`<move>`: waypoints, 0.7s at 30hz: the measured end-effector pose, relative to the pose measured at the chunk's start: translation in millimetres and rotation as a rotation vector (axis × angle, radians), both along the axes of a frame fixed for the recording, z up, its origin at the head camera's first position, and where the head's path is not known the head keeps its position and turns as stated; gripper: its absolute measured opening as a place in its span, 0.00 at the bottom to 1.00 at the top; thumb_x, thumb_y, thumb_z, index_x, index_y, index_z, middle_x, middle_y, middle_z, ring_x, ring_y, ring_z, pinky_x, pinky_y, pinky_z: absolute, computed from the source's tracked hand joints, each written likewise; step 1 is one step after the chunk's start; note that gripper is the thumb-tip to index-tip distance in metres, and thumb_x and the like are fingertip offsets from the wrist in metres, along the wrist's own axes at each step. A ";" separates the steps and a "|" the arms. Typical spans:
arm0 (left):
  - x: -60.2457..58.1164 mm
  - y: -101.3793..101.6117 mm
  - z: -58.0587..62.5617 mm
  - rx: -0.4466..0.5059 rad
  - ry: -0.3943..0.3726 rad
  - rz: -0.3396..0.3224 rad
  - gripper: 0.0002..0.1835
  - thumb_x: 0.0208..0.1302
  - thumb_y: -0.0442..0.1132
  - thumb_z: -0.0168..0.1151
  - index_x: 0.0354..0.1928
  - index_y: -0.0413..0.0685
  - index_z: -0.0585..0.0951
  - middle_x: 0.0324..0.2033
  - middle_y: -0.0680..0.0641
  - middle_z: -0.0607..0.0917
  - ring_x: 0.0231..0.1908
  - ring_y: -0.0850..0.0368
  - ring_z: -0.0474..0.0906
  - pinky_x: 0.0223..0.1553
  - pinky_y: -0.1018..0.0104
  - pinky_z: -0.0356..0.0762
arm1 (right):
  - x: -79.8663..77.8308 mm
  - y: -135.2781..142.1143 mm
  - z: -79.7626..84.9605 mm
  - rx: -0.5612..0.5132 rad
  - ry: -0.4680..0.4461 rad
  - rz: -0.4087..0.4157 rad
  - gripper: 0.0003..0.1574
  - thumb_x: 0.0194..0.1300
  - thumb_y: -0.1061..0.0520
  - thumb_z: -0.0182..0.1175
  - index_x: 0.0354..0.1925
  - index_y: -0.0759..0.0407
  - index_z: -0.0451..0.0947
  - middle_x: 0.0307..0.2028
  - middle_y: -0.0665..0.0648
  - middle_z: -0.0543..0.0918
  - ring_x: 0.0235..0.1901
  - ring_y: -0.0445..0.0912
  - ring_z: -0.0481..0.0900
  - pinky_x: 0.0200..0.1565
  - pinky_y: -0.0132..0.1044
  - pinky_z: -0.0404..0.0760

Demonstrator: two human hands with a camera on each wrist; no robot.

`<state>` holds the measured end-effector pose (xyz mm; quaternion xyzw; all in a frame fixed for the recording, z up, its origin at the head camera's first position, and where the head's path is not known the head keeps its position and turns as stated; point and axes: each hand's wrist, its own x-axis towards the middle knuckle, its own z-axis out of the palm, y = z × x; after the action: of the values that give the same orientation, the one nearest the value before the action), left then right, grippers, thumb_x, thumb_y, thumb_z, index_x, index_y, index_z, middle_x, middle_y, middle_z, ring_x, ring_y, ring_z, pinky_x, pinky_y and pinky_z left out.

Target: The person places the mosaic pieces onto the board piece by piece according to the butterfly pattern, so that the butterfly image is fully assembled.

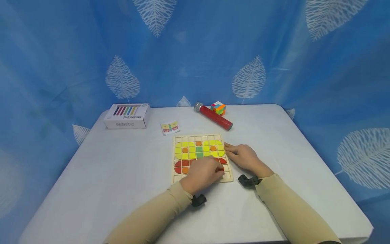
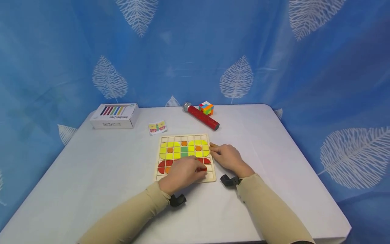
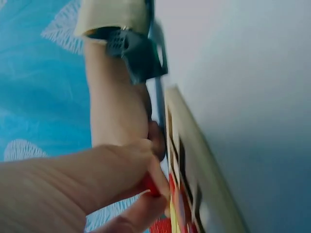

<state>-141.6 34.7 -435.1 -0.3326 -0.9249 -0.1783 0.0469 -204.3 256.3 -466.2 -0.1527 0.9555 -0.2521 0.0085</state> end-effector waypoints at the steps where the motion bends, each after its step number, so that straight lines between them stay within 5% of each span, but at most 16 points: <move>1: -0.8 4.4 -1.3 -0.003 0.001 -0.003 0.08 0.66 0.48 0.71 0.44 0.60 0.92 0.34 0.61 0.89 0.33 0.67 0.81 0.26 0.75 0.71 | -0.2 -1.3 0.1 0.001 0.002 0.006 0.26 0.74 0.48 0.60 0.67 0.51 0.77 0.69 0.49 0.76 0.69 0.59 0.73 0.64 0.58 0.74; 13: -14.5 22.1 -8.3 -0.022 -0.003 0.022 0.05 0.65 0.47 0.73 0.34 0.58 0.92 0.24 0.60 0.80 0.27 0.65 0.71 0.21 0.74 0.65 | -1.4 -4.6 -0.3 0.013 0.018 0.012 0.24 0.75 0.48 0.59 0.65 0.51 0.79 0.68 0.49 0.76 0.69 0.58 0.73 0.63 0.57 0.75; 21: -30.4 25.1 -8.9 0.170 -0.242 0.082 0.05 0.57 0.45 0.79 0.34 0.56 0.92 0.25 0.63 0.86 0.27 0.67 0.75 0.26 0.72 0.70 | 0.3 -0.7 1.3 0.023 0.042 0.004 0.24 0.74 0.48 0.60 0.64 0.51 0.79 0.67 0.50 0.77 0.65 0.60 0.77 0.53 0.53 0.80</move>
<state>-172.1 59.7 -443.9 -0.2653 -0.9183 -0.2925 -0.0296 -204.0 255.6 -464.9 -0.1598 0.9580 -0.2379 -0.0091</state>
